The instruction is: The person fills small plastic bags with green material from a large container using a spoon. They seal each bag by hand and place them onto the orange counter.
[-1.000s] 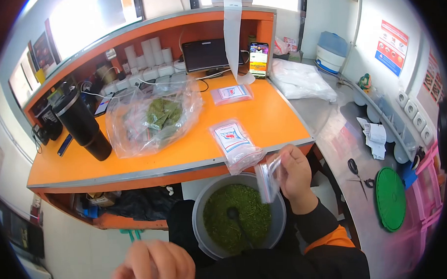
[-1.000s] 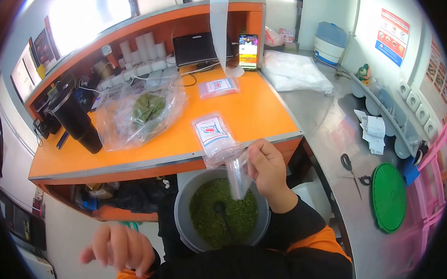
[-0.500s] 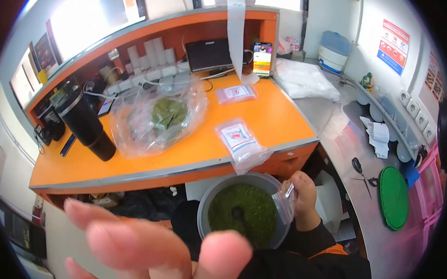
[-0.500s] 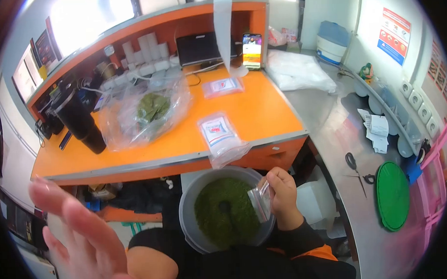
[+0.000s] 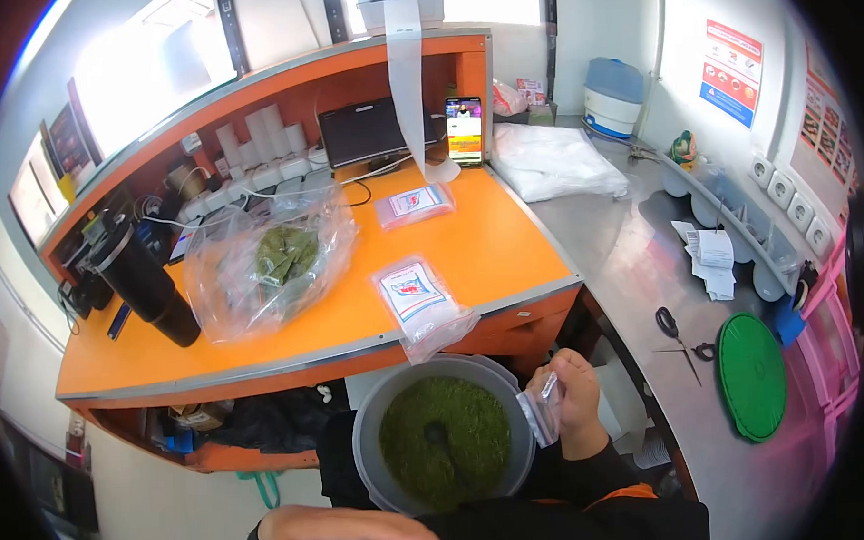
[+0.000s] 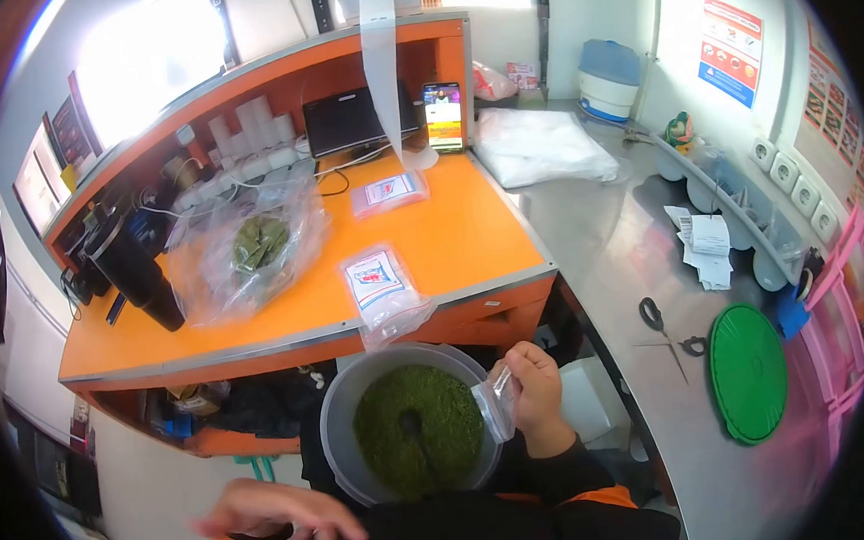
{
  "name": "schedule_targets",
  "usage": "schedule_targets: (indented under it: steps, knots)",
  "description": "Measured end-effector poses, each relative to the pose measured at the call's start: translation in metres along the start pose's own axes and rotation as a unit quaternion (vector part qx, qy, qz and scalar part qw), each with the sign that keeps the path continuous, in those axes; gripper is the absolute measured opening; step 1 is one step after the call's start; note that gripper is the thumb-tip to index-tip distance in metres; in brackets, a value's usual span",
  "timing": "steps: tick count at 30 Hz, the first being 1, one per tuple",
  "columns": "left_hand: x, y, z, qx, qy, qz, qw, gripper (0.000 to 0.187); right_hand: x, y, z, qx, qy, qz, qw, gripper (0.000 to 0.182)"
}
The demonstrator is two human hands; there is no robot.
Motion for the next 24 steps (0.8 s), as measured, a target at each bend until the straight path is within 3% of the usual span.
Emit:
schedule_targets:
  steps: [2,5,6,9,10,13,14,15,16,17,18,20,21,22,24]
  knots:
    - [0.014,-0.002,0.025,0.118,0.23,-0.001,0.966,0.065,0.008,-0.001,0.006,0.009,-0.002,-0.005,1.0,0.017]
    - [0.002,-0.012,0.049,-0.005,0.449,0.106,0.887,0.048,0.015,-0.002,0.008,0.018,-0.046,-0.034,0.998,0.022]
    - [0.0,-0.008,0.046,-0.038,0.427,0.083,0.9,0.029,0.014,-0.002,0.007,0.018,-0.044,-0.034,0.998,0.022]
    - [0.021,-0.023,0.064,0.064,0.398,0.036,0.915,0.032,0.009,-0.005,0.004,0.017,-0.042,-0.031,0.998,0.022]
    - [0.025,-0.011,0.037,0.021,0.413,-0.045,0.909,0.012,0.005,-0.006,0.004,0.016,-0.044,-0.029,0.998,0.022]
    - [0.045,-0.04,-0.004,0.038,0.416,-0.344,0.841,0.007,0.001,-0.008,0.007,0.017,-0.052,-0.021,0.998,0.023]
    - [0.046,-0.049,-0.016,-0.088,0.294,-0.437,0.845,0.007,0.001,-0.009,0.008,0.019,-0.055,-0.019,0.998,0.023]
    - [0.048,-0.064,-0.02,-0.212,0.161,-0.514,0.816,0.011,0.003,-0.01,0.007,0.015,-0.05,-0.014,0.999,0.023]
    - [0.045,-0.062,-0.02,-0.249,0.065,-0.472,0.843,0.025,0.006,-0.01,0.005,0.01,-0.044,-0.01,0.999,0.024]
    - [0.052,-0.069,0.007,-0.116,-0.21,-0.37,0.897,0.036,0.007,-0.01,0.002,0.006,-0.038,-0.007,0.999,0.024]
    - [0.037,-0.079,0.026,0.055,-0.469,-0.321,0.821,0.05,0.007,-0.011,0.0,0.005,-0.045,-0.014,0.999,0.024]
    - [0.032,-0.092,0.016,-0.004,-0.32,-0.474,0.82,0.054,0.006,-0.013,-0.004,0.002,-0.06,-0.025,0.998,0.024]
    - [0.022,-0.051,-0.013,-0.162,-0.228,-0.443,0.852,0.052,0.005,-0.015,-0.006,-0.001,-0.07,-0.021,0.997,0.024]
    - [0.0,-0.018,-0.042,-0.326,-0.154,-0.391,0.847,0.05,0.005,-0.016,-0.006,-0.003,-0.078,-0.016,0.997,0.024]
    - [-0.02,-0.011,-0.052,-0.431,0.026,-0.197,0.88,0.041,0.0,-0.015,-0.005,-0.005,-0.061,-0.002,0.998,0.023]
Point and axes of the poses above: each hand's wrist, its own y-axis towards the middle knuckle, its own x-axis out of the back of the hand, z = x × y, the point moved 10 cm from there along y, towards the middle knuckle, and after that the axes turned 2 degrees about -x, right-handed, at the moved point
